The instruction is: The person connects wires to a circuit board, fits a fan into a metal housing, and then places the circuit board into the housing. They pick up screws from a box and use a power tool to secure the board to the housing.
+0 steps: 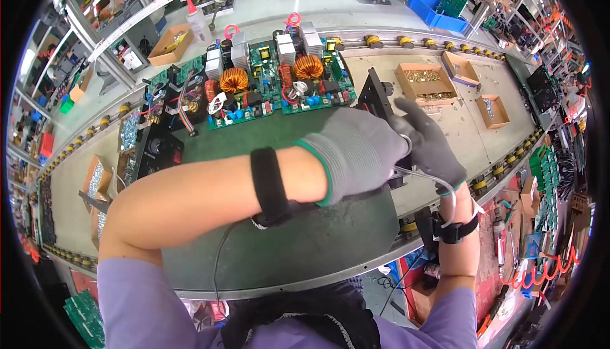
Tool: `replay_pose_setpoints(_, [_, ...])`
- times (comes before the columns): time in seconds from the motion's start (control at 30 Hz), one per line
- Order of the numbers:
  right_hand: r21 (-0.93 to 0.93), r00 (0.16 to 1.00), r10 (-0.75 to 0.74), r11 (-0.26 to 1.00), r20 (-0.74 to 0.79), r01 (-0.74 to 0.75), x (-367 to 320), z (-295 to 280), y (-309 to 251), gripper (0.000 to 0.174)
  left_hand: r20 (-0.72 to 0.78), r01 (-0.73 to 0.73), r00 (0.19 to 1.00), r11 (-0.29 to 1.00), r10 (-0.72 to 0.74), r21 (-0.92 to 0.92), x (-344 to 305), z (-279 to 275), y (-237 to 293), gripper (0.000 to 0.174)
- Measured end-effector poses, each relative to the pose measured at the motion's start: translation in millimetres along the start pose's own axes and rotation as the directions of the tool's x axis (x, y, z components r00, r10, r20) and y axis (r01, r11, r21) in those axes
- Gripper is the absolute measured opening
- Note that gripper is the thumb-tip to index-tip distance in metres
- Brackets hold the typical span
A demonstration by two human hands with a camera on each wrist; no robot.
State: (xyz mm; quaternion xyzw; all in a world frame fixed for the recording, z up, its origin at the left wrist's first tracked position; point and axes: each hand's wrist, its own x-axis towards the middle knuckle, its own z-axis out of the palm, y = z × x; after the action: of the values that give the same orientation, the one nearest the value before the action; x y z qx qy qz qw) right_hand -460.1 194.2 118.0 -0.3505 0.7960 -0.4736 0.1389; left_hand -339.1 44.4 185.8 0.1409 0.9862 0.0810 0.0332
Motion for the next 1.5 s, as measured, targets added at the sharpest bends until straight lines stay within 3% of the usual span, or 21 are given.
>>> replay_pose_setpoints(0.03, [-0.054,0.999,0.026,0.998,0.026,-0.025,2,1,-1,0.059,0.006,0.003,1.000,1.000,-0.003,0.003,1,3,-9,0.014])
replay_pose_setpoints(0.1, [-0.165,0.994,0.078,0.984,0.077,-0.065,5,5,-14,0.054,-0.258,-0.150,0.950,0.982,0.175,0.116,1,10,-24,0.011])
replay_pose_setpoints(0.13, [-0.188,0.995,0.081,0.980,0.063,-0.067,5,7,-15,0.049,-0.091,-0.126,0.988,0.992,0.124,-0.015,0,8,-26,0.011])
replay_pose_setpoints(0.17, [-0.210,0.995,0.085,0.975,0.049,-0.072,4,8,-13,0.045,-0.087,-0.124,0.989,0.992,0.122,-0.015,0,10,-28,0.011])
replay_pose_setpoints(0.23, [-0.235,0.998,0.056,0.971,0.021,-0.049,2,10,-10,0.042,0.117,-0.139,0.983,0.990,0.142,-0.036,0,17,-30,0.011])
replay_pose_setpoints(0.37, [-0.192,0.994,0.106,0.976,0.024,-0.099,-9,5,-34,0.040,0.140,-0.156,0.976,0.983,0.169,-0.095,3,9,-41,0.019])
replay_pose_setpoints(0.43, [-0.135,0.986,0.159,0.979,0.049,-0.151,-17,5,-40,0.040,0.192,-0.120,0.965,0.954,0.177,-0.274,3,1,-55,0.019])
replay_pose_setpoints(0.5, [-0.065,0.996,0.083,0.994,-0.030,-0.085,-26,6,-39,0.041,0.298,-0.101,0.917,0.877,0.265,-0.469,5,-1,-64,0.019])
replay_pose_setpoints(0.53, [-0.085,0.995,0.097,0.992,-0.018,-0.098,-27,5,-40,0.042,0.298,-0.101,0.916,0.874,0.268,-0.475,6,3,-66,0.019])
replay_pose_setpoints(0.6, [-0.131,0.999,0.050,0.990,-0.019,-0.052,-28,4,-31,0.043,0.040,-0.288,0.947,0.896,0.319,-0.337,7,13,-67,0.020])
replay_pose_setpoints(0.63, [-0.176,1.000,-0.005,0.984,-0.020,0.002,-28,4,-28,0.044,0.040,-0.291,0.946,0.894,0.323,-0.340,8,15,-66,0.020])
replay_pose_setpoints(0.73, [-0.159,0.999,0.032,0.987,-0.006,-0.032,-32,2,-36,0.046,-0.141,-0.033,0.990,0.938,-0.017,-0.344,14,22,-62,0.023])
replay_pose_setpoints(0.77, [-0.159,0.999,0.038,0.986,-0.007,-0.039,-33,2,-36,0.046,-0.138,-0.036,0.990,0.937,-0.013,-0.348,16,24,-63,0.023])
replay_pose_setpoints(0.83, [-0.129,0.999,-0.007,0.992,-0.045,0.001,-36,4,-35,0.047,-0.142,0.145,0.965,0.901,-0.220,-0.408,21,31,-66,0.024])
replay_pose_setpoints(1.1, [-0.124,0.999,-0.017,0.992,-0.042,0.012,-37,3,-32,0.048,-0.311,0.097,0.921,0.909,-0.236,-0.404,36,61,-61,0.024])
replay_pose_setpoints(1.2, [-0.104,0.996,-0.071,0.992,-0.051,0.066,-40,6,-24,0.046,-0.432,-0.028,0.887,0.915,-0.162,-0.402,46,60,-62,0.017])
replay_pose_setpoints(1.23, [-0.105,0.987,-0.140,0.986,-0.076,0.132,-40,6,-23,0.046,-0.431,-0.024,0.887,0.915,-0.167,-0.403,43,61,-62,0.017])
replay_pose_setpoints(1.33, [-0.101,0.993,-0.095,0.991,-0.066,0.088,-43,5,-30,0.046,-0.422,-0.083,0.886,0.830,-0.192,-0.552,27,55,-63,0.014])
replay_pose_setpoints(1.4, [-0.088,0.995,-0.086,0.993,-0.059,0.081,-43,7,-30,0.046,-0.365,-0.240,0.919,0.528,-0.146,-0.815,15,45,-64,0.013])
replay_pose_setpoints(1.43, [-0.127,0.976,-0.190,0.976,-0.105,0.176,-43,10,-28,0.045,-0.360,-0.235,0.921,0.526,-0.147,-0.817,11,42,-63,0.013])
replay_pose_setpoints(1.5, [-0.169,0.945,-0.296,0.947,-0.142,0.271,-40,11,-28,0.044,-0.191,-0.221,0.975,0.628,0.115,-0.746,0,35,-56,0.017])
